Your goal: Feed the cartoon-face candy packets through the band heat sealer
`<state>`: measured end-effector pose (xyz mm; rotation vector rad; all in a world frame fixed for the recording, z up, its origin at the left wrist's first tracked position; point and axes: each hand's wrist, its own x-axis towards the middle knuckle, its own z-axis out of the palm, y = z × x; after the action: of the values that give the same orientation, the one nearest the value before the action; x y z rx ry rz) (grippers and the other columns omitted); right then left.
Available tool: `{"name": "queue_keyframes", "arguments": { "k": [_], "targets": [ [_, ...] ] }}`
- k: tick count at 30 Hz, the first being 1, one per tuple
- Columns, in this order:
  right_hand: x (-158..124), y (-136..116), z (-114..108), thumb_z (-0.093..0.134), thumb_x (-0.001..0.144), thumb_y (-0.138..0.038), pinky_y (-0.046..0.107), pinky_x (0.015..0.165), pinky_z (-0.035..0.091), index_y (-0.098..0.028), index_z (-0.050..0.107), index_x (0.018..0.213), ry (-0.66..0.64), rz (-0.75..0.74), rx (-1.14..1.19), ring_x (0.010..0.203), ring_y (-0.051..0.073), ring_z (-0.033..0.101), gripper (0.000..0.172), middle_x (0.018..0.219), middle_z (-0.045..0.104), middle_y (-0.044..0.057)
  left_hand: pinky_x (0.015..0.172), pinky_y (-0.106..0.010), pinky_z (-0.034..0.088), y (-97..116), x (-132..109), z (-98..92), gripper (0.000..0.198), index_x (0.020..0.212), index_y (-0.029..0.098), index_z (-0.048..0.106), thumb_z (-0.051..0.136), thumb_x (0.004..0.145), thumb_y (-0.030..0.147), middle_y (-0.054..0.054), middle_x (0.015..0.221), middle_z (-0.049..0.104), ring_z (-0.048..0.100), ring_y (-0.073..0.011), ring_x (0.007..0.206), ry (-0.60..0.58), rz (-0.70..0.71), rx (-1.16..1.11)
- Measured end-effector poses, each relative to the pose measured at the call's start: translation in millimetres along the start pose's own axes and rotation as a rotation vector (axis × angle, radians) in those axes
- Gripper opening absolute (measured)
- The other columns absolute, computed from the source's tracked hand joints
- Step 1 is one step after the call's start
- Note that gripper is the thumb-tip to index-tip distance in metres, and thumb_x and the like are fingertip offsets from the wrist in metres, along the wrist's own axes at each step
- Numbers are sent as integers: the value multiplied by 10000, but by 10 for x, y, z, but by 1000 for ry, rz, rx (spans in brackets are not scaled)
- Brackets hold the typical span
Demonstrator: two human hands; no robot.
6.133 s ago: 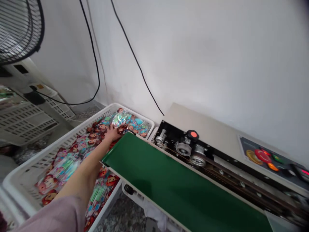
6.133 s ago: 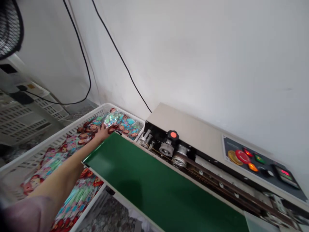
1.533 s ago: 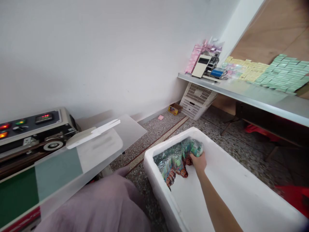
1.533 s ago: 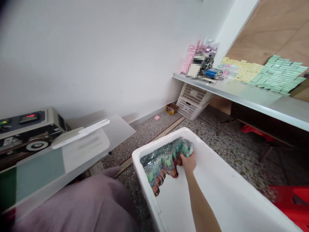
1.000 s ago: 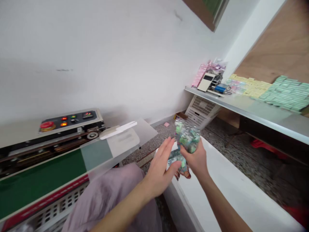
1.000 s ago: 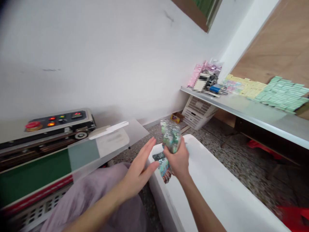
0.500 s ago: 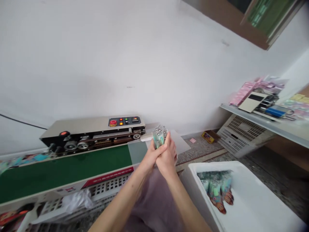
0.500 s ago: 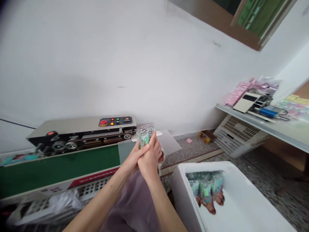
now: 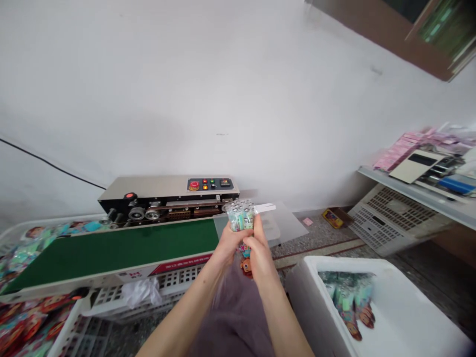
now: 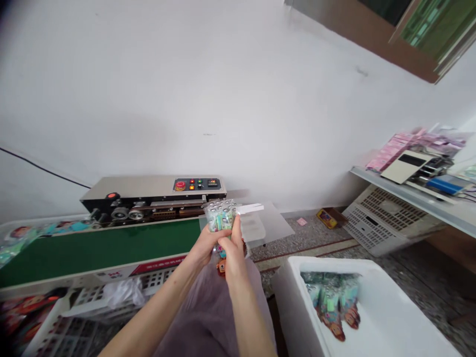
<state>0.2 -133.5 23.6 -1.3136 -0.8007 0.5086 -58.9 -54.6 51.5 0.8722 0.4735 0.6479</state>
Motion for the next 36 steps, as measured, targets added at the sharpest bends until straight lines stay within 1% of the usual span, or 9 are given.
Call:
{"name": "queue_keyframes", "arguments": {
  "k": [4,8,11,13,16,21,24,31,36],
  "targets": [
    [-77,-240,-195,673,828,-416,509,1227,289,-333,329,1574,22,103,27,1518,272,279,826,1630,345,-1,711,-295,518,53,-44,-120,501,940,143,710,926,503,256,-43,828,750,670,-182,694,-13,-47,47],
    [33,-482,-580,851,660,-461,549,1230,236,-309,358,1552,172,128,-190,1503,315,300,1030,1612,381,75,744,-340,545,152,-101,-165,516,976,117,741,927,519,265,-105,899,772,700,-235,744,-141,-118,85],
    [218,-498,-792,908,562,-464,547,1118,413,-251,529,1419,-87,324,58,1344,357,521,960,1434,597,119,773,-355,549,166,-32,-108,550,1043,129,729,920,548,277,-121,971,771,710,-259,806,-282,-145,94],
    [343,-417,-855,934,511,-436,522,1024,495,-214,656,1224,-203,406,184,1172,357,646,796,1228,726,109,777,-349,547,143,90,-53,559,1062,138,711,917,561,275,-111,986,764,703,-249,820,-324,-127,119],
    [535,-254,-878,949,464,-345,468,955,532,-213,698,1055,-118,388,215,1023,315,702,656,1056,778,60,767,-323,535,123,370,18,583,1061,147,680,925,550,281,-75,971,749,681,-212,812,-325,-57,220],
    [960,-132,-946,943,440,-264,449,951,528,-222,678,1040,22,218,159,1022,303,697,657,1079,773,49,857,-367,529,211,909,125,747,1192,151,616,936,547,349,-68,1055,723,670,-244,938,-386,70,440],
    [1168,-4,-989,935,468,-278,447,955,529,-230,662,1046,108,112,118,1031,297,693,641,1092,766,42,986,-390,482,139,1139,140,745,1274,165,556,892,639,361,-92,1223,668,624,-271,1115,-321,282,529],
    [1108,663,-987,912,564,-341,439,941,544,-239,625,1112,149,162,71,1008,275,701,626,1089,756,33,1072,-413,428,-448,1275,-210,902,1394,180,433,907,645,349,-105,1333,598,560,-296,1234,-295,350,697],
    [1114,690,-1018,908,588,-342,434,980,532,-256,585,1179,17,177,82,1130,289,668,680,1201,726,45,1017,-394,462,-455,1344,-324,742,1290,179,542,898,662,350,-79,1240,643,589,-287,1169,-302,331,642]
  ]
}}
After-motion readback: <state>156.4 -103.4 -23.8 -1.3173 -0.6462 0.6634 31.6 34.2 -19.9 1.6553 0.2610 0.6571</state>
